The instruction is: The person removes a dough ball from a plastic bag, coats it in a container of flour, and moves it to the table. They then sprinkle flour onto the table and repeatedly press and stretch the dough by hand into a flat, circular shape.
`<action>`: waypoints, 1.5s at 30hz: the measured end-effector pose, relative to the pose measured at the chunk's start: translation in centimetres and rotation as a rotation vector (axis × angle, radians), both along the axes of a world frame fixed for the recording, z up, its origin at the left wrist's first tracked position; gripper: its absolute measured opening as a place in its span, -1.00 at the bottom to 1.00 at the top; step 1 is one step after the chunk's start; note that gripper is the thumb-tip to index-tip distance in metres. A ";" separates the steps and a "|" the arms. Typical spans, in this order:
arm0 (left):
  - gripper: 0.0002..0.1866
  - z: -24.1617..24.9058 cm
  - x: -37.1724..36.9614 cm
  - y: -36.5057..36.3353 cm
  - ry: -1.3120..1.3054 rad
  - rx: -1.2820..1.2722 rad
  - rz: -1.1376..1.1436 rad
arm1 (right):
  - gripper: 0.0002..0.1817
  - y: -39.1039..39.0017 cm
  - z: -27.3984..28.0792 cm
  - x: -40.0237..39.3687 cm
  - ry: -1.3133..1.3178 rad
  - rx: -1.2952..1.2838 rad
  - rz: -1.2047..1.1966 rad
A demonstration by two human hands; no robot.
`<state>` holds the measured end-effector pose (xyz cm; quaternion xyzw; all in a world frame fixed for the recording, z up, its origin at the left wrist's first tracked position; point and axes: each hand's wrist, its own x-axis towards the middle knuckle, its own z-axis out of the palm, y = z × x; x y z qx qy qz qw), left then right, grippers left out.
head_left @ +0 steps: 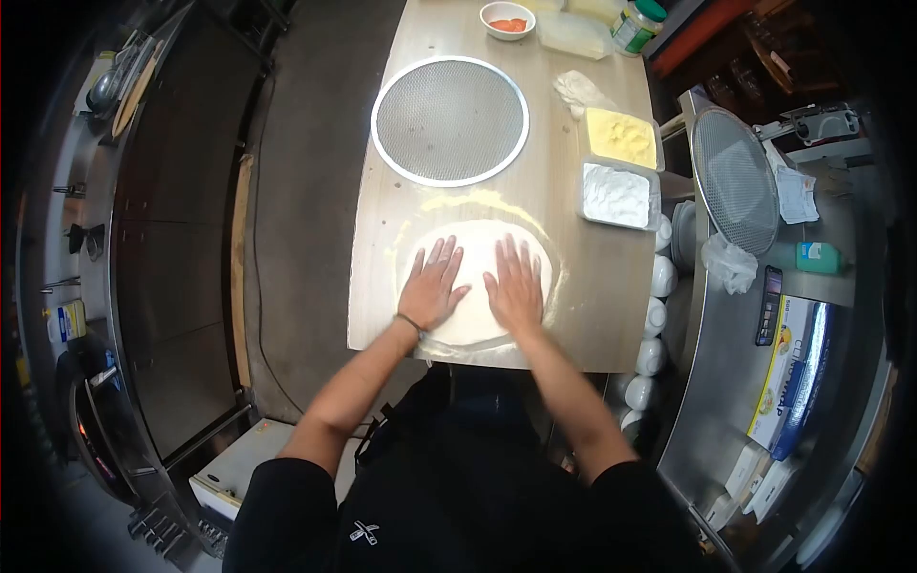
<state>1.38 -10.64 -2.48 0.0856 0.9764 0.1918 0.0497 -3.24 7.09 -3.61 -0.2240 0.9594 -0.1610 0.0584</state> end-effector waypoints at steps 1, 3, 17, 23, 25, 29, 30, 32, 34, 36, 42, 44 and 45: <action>-0.38 0.2 -0.7 -0.2 0.007 -0.002 -0.001 | -0.32 -0.5 -0.6 1.9 0.022 0.045 -0.168; -0.38 0.3 -2.0 -0.5 0.044 -0.008 0.022 | -0.31 -2.0 0.1 4.4 -0.042 0.156 -0.110; -0.32 0.0 1.5 2.3 0.033 -0.007 0.091 | -0.33 0.5 -1.0 -1.0 -0.013 -0.005 0.273; -0.35 -0.3 0.6 3.3 0.091 0.064 0.300 | -0.32 -2.3 -0.6 4.8 -0.124 -0.093 -0.157; -0.32 -2.1 2.2 5.8 -0.029 0.097 0.488 | -0.35 -1.0 -0.7 0.8 -0.073 -0.017 0.158; -0.27 0.2 1.8 3.0 -0.095 0.035 0.069 | -0.36 0.4 0.3 0.7 -0.012 0.032 0.081; -0.30 -0.3 1.7 1.7 -0.041 0.030 -0.034 | -0.37 -0.6 -0.6 2.6 0.017 0.087 -0.071; -0.31 -0.5 0.8 0.6 0.008 -0.012 -0.023 | -0.38 -1.6 0.8 4.0 0.014 0.166 -0.108; -0.34 -0.9 -0.8 0.7 0.057 0.017 0.016 | -0.37 -1.6 -0.8 1.0 0.043 0.114 0.086; -0.34 -1.1 -1.2 0.9 0.030 -0.031 0.055 | -0.35 -0.7 0.4 -1.5 -0.006 -0.036 0.225; -0.20 -1.7 -2.6 0.9 0.154 -0.113 0.263 | -0.23 -1.1 0.5 3.6 -0.004 0.091 -0.146; -0.14 1.1 -3.6 1.3 0.057 -0.031 0.261 | -0.20 0.2 0.9 1.7 -0.008 0.069 -0.212; -0.08 2.2 -4.1 1.5 -0.032 0.047 0.259 | -0.16 0.8 1.3 0.4 -0.005 0.042 -0.280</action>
